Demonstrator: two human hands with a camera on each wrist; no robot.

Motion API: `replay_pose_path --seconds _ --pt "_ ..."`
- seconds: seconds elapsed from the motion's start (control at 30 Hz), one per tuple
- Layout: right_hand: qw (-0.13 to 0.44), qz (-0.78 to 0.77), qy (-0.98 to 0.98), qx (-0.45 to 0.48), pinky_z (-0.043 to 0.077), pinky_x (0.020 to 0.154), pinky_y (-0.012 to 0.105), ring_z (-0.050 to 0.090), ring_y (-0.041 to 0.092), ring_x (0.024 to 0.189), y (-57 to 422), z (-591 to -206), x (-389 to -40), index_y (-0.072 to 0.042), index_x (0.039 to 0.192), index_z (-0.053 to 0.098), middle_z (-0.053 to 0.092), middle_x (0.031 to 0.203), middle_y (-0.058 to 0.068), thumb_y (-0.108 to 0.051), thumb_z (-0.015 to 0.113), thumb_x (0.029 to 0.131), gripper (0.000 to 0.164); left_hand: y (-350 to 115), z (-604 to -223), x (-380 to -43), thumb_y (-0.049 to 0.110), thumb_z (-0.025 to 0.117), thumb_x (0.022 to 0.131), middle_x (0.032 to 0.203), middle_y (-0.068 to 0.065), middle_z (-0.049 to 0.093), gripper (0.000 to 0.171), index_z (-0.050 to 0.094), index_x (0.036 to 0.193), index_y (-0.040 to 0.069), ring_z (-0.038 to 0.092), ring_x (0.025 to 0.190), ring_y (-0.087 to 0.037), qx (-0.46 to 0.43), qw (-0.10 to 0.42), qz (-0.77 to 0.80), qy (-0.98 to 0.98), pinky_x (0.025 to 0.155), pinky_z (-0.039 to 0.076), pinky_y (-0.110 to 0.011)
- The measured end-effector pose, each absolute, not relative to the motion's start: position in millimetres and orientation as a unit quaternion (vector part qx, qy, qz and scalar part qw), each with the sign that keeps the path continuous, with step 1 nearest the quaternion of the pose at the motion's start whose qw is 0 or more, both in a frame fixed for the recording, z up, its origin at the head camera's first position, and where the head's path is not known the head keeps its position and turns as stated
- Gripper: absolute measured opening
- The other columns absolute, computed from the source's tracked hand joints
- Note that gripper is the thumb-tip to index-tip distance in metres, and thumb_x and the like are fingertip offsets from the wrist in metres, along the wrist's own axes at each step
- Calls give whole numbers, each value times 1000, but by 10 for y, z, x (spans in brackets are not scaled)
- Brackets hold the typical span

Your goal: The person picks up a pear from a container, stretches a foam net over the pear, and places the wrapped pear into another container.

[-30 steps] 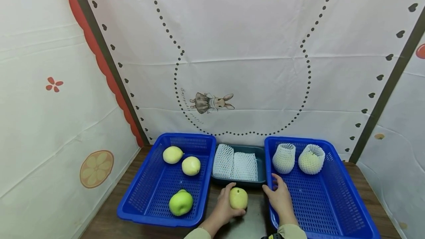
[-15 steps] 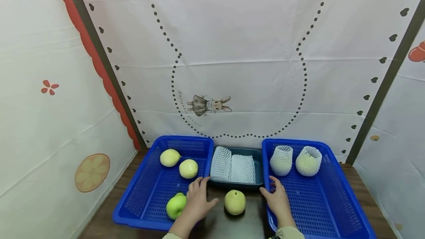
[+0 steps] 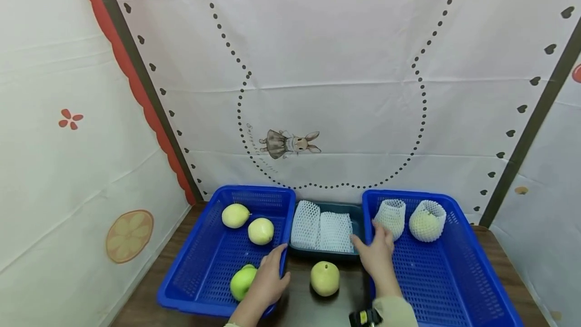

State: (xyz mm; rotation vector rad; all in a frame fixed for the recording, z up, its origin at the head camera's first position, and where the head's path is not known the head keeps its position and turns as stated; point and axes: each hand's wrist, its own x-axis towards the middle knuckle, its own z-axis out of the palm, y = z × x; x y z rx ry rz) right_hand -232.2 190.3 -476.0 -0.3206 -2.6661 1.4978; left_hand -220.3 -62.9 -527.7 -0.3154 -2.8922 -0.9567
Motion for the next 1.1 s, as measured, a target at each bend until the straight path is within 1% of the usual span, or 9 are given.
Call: replay_pose_path --seconds 0.1,0.2,0.33,0.47,0.57,0.67,0.77,0.87,1.1 --pt "35 500 -863 -64 22 101 60 14 49 129 1724 -4557 -2614 3 141 25 7 143 33 -24 57 90 67 -633 -5255 -2216 11 66 81 134 -16 44 59 41 135 6 42 119 -36 -100 44 -307 -946 93 39 -49" --pt "-13 506 -859 -72 24 100 59 16 50 129 1574 -4544 -2947 2 141 24 9 142 34 -24 56 90 65 -627 -5245 -2219 11 67 81 134 -14 45 60 42 135 7 42 119 -34 -91 47 -305 -947 93 39 -48" --pt "-84 501 -847 -157 24 100 58 17 50 127 1473 -4743 -3224 8 141 17 13 139 37 -20 57 89 72 -621 -5254 -2207 12 67 81 133 -13 46 59 42 135 8 42 120 -32 -87 43 -307 -947 93 40 -47" --pt "-125 482 -844 -198 27 101 55 25 49 126 1491 -5051 -3345 17 136 14 22 137 38 -18 60 86 77 -620 -5271 -2184 13 67 81 132 -14 46 59 42 134 8 42 120 -32 -91 29 -306 -947 92 40 -48" --pt "-123 467 -854 -194 32 98 54 32 48 123 1559 -5250 -3385 19 133 20 29 134 38 -21 65 82 79 -600 -5270 -2171 14 67 82 133 -13 45 59 42 135 9 41 121 -32 -90 20 -305 -948 93 40 -48" --pt "-105 472 -854 -191 32 98 54 33 48 122 1594 -5269 -3350 19 131 25 31 133 38 -18 66 80 75 -587 -5253 -2174 15 68 81 133 -13 45 60 42 135 10 41 121 -32 -90 20 -301 -949 93 40 -48" --pt "-88 515 -832 -186 27 100 55 28 48 125 1606 -5155 -3267 16 134 24 28 136 36 -8 61 82 68 -581 -5233 -2177 16 68 81 133 -13 45 60 42 135 11 41 121 -32 -91 19 -299 -950 92 40 -48" --pt "-64 550 -815 -172 27 100 55 28 46 125 1625 -5035 -3230 12 136 26 27 137 34 -3 57 84 63 -584 -5229 -2179 16 68 81 133 -13 45 59 42 135 10 41 121 -32 -90 21 -300 -949 92 41 -48" --pt "-45 601 -788 -124 28 100 54 31 43 124 1738 -4762 -3201 2 139 29 29 138 28 -8 51 91 54 -620 -5252 -2177 21 70 81 130 -14 47 61 42 134 9 43 117 -33 -91 41 -297 -950 90 42 -48"
